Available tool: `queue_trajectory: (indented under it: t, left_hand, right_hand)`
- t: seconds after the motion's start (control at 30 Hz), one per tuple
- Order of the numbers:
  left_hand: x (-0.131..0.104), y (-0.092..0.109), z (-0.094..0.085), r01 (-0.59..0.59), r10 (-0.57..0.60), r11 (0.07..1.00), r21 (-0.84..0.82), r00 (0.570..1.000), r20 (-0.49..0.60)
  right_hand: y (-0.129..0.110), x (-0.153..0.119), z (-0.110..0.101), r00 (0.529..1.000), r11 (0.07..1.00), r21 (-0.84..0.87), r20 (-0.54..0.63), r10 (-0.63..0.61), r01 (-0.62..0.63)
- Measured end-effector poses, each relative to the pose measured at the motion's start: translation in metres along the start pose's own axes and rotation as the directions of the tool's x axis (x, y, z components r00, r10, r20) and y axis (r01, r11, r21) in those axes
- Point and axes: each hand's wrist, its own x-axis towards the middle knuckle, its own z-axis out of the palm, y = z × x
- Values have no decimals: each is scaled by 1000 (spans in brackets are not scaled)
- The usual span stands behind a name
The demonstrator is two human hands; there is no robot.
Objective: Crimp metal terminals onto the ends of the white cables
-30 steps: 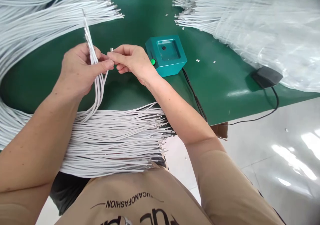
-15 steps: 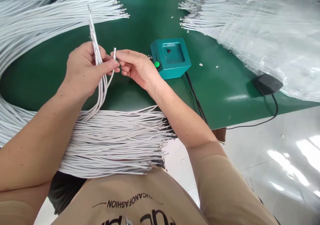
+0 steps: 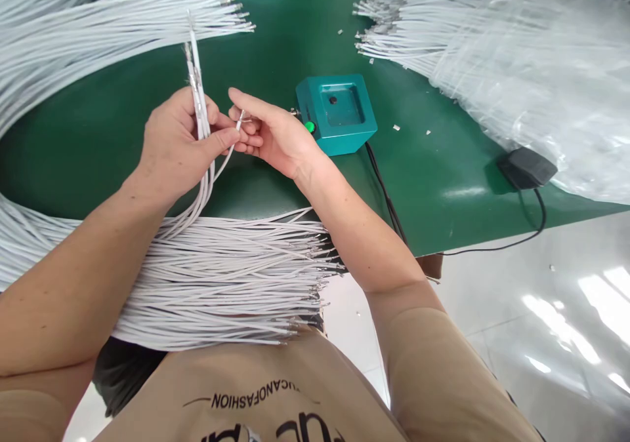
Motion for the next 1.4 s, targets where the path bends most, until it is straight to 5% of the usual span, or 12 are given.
queue_trajectory:
  t: [0.33, 0.57, 0.67, 0.73, 0.83, 0.9, 0.97, 1.13, 1.3, 1.4]
  left_hand:
    - [5, 2, -3, 47, -48, 994, -103, 999, -11]
    - [8, 7, -5, 131, -113, 972, -196, 989, 99]
    - [9, 7, -4, 232, -188, 929, -289, 967, 173]
    - [11, 6, -3, 328, -264, 874, -358, 940, 218]
    - [13, 5, -3, 439, -353, 802, -405, 896, 271]
    - [15, 3, -4, 477, -373, 760, -441, 876, 306]
    - [16, 2, -6, 503, -375, 721, -478, 862, 342]
    - [18, -1, -8, 487, -385, 764, -423, 870, 307]
    - [19, -2, -6, 455, -384, 834, -311, 884, 266]
    - [19, -2, -4, 439, -375, 858, -268, 890, 258]
  right_hand:
    - [4, 6, -9, 997, 991, -110, -7, -74, 73]
    - [6, 2, -3, 940, 897, -361, -121, -318, 257]
    - [9, 3, -3, 899, 765, -584, -131, -418, 271]
    - [11, 3, -2, 863, 601, -758, -103, -495, 255]
    - [11, 0, 1, 796, 212, -961, 13, -605, 177]
    - [11, -3, 3, 765, -65, -989, 146, -627, 135]
    - [9, -5, 2, 755, -246, -961, 256, -604, 128]
    - [-10, -6, -11, 766, -297, -951, 255, -590, 88]
    - [-28, 1, -24, 889, -339, -940, 187, -418, 38]
    - [-31, 3, -29, 910, -331, -942, 180, -374, 51]
